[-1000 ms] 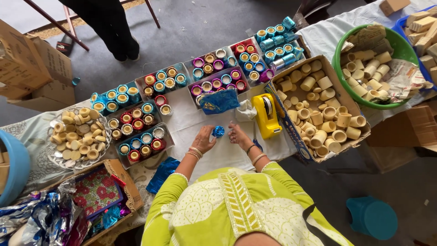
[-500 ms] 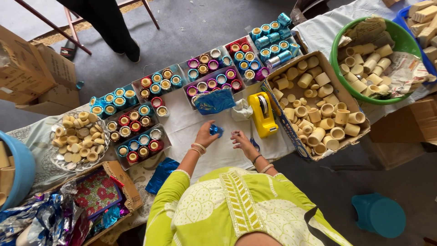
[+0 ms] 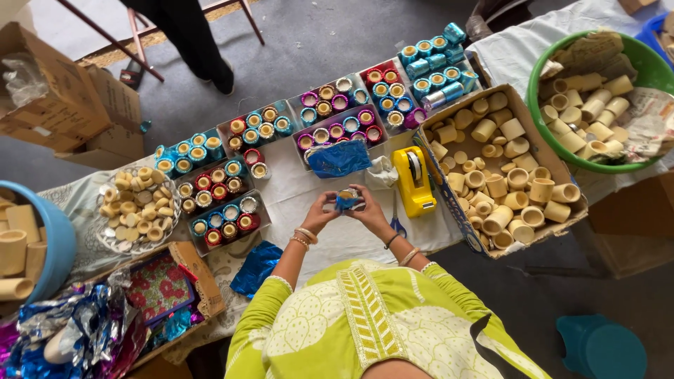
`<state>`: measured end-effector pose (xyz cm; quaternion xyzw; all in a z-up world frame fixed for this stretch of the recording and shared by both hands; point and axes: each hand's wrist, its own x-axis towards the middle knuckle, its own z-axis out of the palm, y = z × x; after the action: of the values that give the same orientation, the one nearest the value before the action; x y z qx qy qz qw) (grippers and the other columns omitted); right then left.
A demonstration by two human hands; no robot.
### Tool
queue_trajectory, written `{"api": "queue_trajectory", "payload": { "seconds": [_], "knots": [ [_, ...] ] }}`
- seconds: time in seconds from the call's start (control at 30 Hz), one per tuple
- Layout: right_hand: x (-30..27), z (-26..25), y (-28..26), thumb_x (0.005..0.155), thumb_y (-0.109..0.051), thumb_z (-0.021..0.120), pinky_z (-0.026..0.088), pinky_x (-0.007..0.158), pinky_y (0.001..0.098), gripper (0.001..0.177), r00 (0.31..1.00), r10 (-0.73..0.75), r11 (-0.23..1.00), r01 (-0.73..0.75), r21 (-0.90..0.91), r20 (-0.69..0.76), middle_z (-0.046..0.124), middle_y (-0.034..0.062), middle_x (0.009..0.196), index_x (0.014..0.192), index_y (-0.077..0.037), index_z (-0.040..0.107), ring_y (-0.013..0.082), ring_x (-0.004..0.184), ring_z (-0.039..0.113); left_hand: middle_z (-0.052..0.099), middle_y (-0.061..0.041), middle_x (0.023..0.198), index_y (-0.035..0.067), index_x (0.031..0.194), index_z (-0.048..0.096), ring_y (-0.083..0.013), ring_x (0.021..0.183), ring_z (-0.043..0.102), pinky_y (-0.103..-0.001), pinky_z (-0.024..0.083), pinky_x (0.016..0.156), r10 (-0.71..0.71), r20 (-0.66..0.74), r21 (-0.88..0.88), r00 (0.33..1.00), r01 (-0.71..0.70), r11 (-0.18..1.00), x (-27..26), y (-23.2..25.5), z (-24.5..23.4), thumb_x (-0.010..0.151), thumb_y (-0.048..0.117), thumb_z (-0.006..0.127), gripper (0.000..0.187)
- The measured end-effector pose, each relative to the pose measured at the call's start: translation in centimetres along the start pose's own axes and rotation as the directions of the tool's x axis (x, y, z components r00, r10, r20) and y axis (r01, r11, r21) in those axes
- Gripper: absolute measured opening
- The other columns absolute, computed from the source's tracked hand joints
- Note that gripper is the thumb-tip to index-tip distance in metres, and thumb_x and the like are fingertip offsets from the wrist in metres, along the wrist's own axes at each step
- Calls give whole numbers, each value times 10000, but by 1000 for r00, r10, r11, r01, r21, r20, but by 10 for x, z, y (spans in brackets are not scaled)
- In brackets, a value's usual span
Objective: Wrapping small decorative cups or lamps with blue foil at a workbench.
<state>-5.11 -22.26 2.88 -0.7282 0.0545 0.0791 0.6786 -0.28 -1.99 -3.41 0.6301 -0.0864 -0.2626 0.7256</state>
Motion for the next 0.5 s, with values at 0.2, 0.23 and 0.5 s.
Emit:
{"api": "queue_trajectory", "payload": {
  "seconds": [0.2, 0.23, 0.5],
  "knots": [
    [22, 7, 20, 693, 12, 875, 580, 762, 299, 790, 955, -293, 913, 266, -309, -43, 619, 66, 1191, 1386, -151, 533, 186, 912, 623, 671, -53, 1275, 101, 1360, 560, -183, 1166, 668, -338, 593, 940, 45, -105, 243, 993, -19, 970, 8, 2, 6, 824, -14, 749, 580],
    [26, 8, 30, 693, 12, 875, 580, 762, 299, 790, 955, -294, 913, 269, -307, -39, 619, 66, 1191, 1386, -151, 533, 186, 912, 623, 671, -53, 1275, 101, 1360, 560, -183, 1166, 668, -338, 593, 940, 46, -110, 244, 993, -18, 970, 8, 7, 9, 824, -14, 749, 580],
    [31, 0, 44, 746, 26, 829, 578, 810, 304, 751, 977, -212, 942, 207, -262, 12, 576, 60, 1230, 1395, -166, 504, 209, 985, 616, 634, -109, 1216, 99, 1167, 632, -324, 1058, 672, -378, 585, 875, 250, -45, 694, 967, -150, 704, 3, 44, 22, 768, -21, 761, 436]
  ]
}}
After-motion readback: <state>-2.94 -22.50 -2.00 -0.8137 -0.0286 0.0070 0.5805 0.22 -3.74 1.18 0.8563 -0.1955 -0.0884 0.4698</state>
